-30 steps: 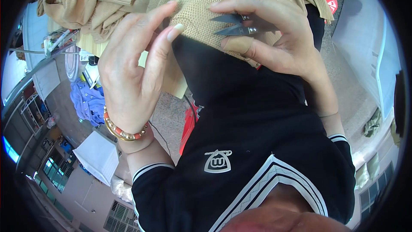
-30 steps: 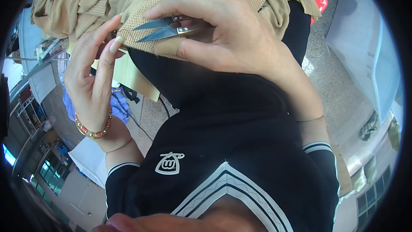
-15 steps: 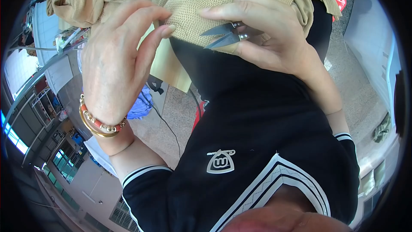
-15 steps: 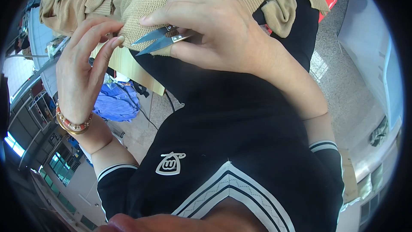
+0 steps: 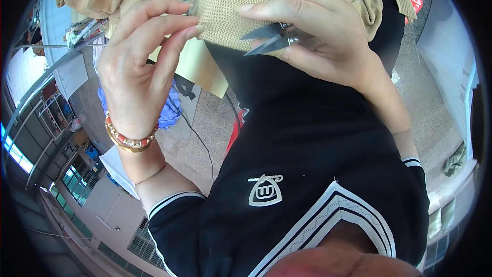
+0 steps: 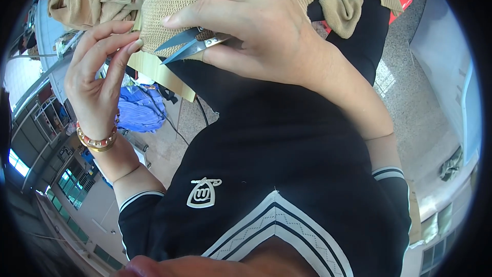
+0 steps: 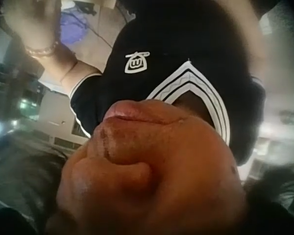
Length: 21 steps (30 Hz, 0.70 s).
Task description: Trimming loose threads from a beige knitted garment using thread nippers in a factory setting.
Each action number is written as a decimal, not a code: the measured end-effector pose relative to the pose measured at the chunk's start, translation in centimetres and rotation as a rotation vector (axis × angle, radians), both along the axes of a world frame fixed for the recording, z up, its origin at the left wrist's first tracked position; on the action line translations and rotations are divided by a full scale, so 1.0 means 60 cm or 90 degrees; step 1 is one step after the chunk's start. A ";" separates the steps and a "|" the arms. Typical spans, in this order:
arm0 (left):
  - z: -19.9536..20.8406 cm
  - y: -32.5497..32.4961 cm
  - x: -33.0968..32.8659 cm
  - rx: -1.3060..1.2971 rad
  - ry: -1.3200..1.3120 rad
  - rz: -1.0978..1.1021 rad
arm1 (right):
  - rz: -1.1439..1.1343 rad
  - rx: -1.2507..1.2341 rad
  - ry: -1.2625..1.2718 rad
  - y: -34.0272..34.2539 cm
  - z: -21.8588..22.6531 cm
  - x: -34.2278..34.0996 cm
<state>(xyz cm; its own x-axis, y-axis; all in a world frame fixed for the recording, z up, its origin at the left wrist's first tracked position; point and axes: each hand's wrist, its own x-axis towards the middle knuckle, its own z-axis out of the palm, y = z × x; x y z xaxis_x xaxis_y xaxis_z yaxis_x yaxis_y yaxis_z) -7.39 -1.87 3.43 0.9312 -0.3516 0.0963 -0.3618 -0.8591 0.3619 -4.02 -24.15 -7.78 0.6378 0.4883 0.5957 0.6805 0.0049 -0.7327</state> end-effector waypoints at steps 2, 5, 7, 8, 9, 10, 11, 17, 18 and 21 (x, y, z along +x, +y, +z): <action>-0.012 0.005 -0.007 0.006 -0.051 -0.010 | 0.005 0.000 -0.008 0.002 0.001 0.002; -0.023 0.009 -0.020 -0.009 -0.092 -0.004 | 0.016 -0.003 0.009 0.004 0.020 0.004; -0.032 0.012 -0.024 -0.029 -0.083 0.016 | 0.027 -0.005 0.033 0.005 0.027 0.005; -0.039 0.014 -0.024 -0.036 -0.123 -0.002 | 0.036 -0.007 0.041 0.003 0.027 0.005; -0.046 0.016 -0.022 -0.042 -0.164 -0.020 | 0.045 -0.009 0.049 0.002 0.027 0.005; -0.053 0.019 -0.022 -0.044 -0.164 -0.018 | 0.047 -0.012 0.049 0.002 0.028 0.005; -0.059 0.022 -0.021 -0.061 -0.180 -0.029 | 0.044 -0.015 0.061 0.002 0.029 0.005; -0.068 0.031 -0.022 -0.052 -0.212 -0.070 | 0.030 -0.061 0.132 -0.005 0.065 0.003; -0.068 0.031 -0.023 -0.035 -0.216 -0.076 | 0.045 -0.099 0.229 -0.010 0.077 0.003; -0.073 0.026 -0.020 -0.016 -0.244 -0.101 | 0.034 -0.068 0.105 -0.011 0.047 0.003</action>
<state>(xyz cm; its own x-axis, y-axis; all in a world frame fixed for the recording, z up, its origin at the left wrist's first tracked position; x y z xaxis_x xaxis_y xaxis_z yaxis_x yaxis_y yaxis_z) -8.58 -0.31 -0.93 0.7606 -0.4817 0.4352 -0.6020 -0.7743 0.1952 -3.85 -24.81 -4.96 0.6938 0.5789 0.4284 0.5524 -0.0460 -0.8323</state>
